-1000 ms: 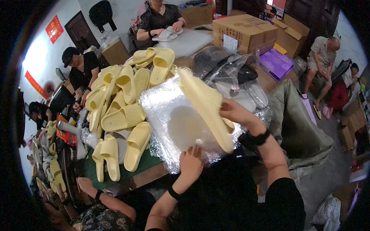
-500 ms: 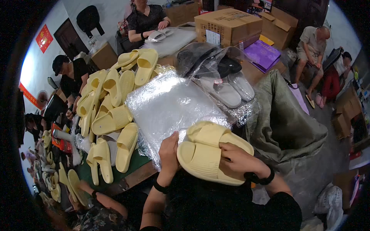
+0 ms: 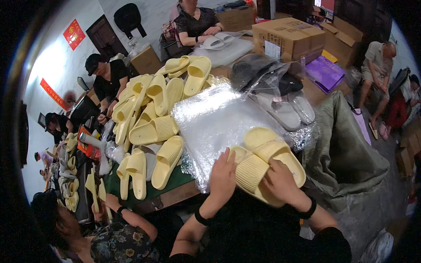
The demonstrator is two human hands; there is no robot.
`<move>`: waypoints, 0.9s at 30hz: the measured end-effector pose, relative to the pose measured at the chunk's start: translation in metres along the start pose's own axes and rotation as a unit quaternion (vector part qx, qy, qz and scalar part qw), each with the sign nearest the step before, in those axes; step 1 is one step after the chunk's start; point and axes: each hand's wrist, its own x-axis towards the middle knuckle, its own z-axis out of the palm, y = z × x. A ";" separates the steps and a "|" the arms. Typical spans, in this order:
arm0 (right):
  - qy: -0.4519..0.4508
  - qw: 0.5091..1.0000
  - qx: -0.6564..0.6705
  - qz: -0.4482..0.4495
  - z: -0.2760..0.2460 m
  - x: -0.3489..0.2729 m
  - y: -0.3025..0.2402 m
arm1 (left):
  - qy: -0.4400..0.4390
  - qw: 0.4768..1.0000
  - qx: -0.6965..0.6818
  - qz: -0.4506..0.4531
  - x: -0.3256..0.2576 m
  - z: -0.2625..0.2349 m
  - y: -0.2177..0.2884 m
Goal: The recorder is seen putting sandals into plastic bags for packaging in a shoe factory environment.
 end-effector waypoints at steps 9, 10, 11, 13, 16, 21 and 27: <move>0.069 0.993 -0.089 -0.040 0.066 0.097 0.023 | -0.072 0.989 0.004 0.127 -0.014 -0.006 0.043; 0.101 0.992 0.031 -0.069 0.055 0.112 0.002 | -0.072 0.989 0.003 0.130 -0.016 -0.008 0.042; 0.114 0.992 -0.035 -0.032 0.070 0.133 0.003 | -0.092 0.986 -0.046 0.134 -0.018 -0.007 0.046; 0.097 0.992 0.076 -0.040 0.077 0.160 0.010 | -0.100 0.979 -0.091 0.149 -0.014 -0.007 0.053; 0.073 0.986 0.029 -0.147 0.093 0.164 0.039 | -0.030 0.990 -0.116 0.072 -0.003 -0.007 0.043; -0.018 0.985 0.162 -0.057 0.032 0.056 -0.011 | 0.029 0.938 -0.314 -0.141 0.019 -0.024 0.018; 0.237 0.968 -0.063 -0.048 0.003 0.009 -0.007 | -0.002 0.931 -0.364 0.018 0.034 -0.012 0.047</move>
